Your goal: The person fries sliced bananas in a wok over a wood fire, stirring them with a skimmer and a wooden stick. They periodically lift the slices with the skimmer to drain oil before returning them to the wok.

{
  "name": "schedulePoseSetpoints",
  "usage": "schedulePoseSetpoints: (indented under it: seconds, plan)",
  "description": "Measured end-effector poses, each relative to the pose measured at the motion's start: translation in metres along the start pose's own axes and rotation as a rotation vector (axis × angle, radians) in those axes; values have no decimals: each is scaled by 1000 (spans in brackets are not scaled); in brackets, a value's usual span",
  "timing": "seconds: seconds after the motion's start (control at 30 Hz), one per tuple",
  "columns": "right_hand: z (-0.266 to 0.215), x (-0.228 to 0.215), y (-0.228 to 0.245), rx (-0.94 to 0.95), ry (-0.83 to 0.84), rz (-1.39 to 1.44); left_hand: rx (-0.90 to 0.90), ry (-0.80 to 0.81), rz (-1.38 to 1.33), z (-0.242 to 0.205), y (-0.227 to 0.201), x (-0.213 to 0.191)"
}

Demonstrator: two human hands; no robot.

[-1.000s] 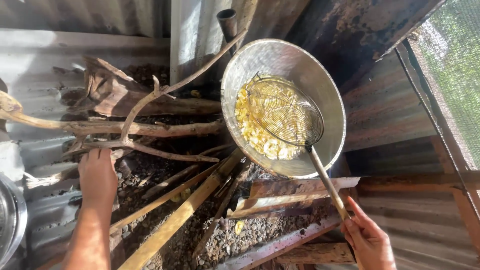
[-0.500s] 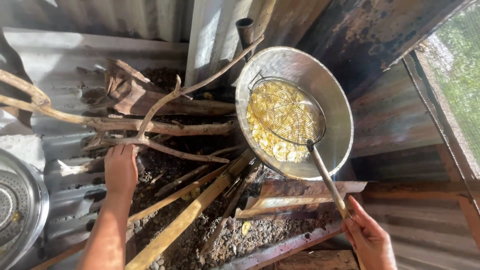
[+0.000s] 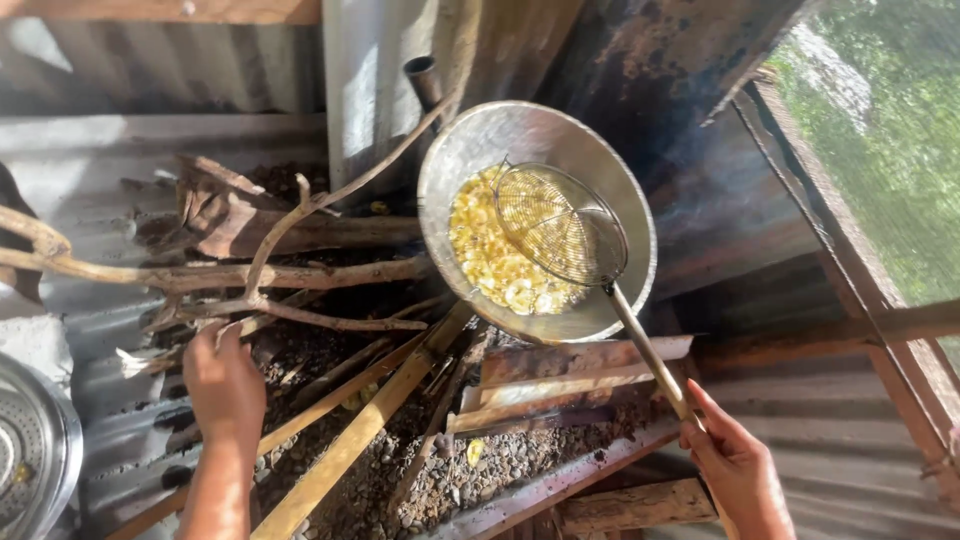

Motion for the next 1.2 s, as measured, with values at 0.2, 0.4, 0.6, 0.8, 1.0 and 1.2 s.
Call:
schedulePoseSetpoints:
  seconds: [0.2,0.4,0.6,0.8,1.0,1.2]
  plan:
    - [-19,-29,38,94,-68,-638,-540,347,-278,-52,-50,-32]
    - [-1,-29,66,-250,-89,-675,-4,-10,-439,-84,-156,-66]
    - [27,-42,74,-588,-237,-393,-44,509,-864,-161,-256,-26]
    - [77,-23,70,-446,-192,-573,-908,1439,-1545,-263,-307,39]
    - [90,-32,77,-555,-91,-431,-817,1477,-1385,-274,-313,39]
    - [110,-9,76,-509,-13,-690,-704,1492,-1285,-265,-335,41]
Point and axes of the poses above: each hand's wrist, its own z-axis towards the middle knuckle, its own x-axis out of the palm, y = z × x, the point moved 5 cm from there along z, towards the middle knuckle
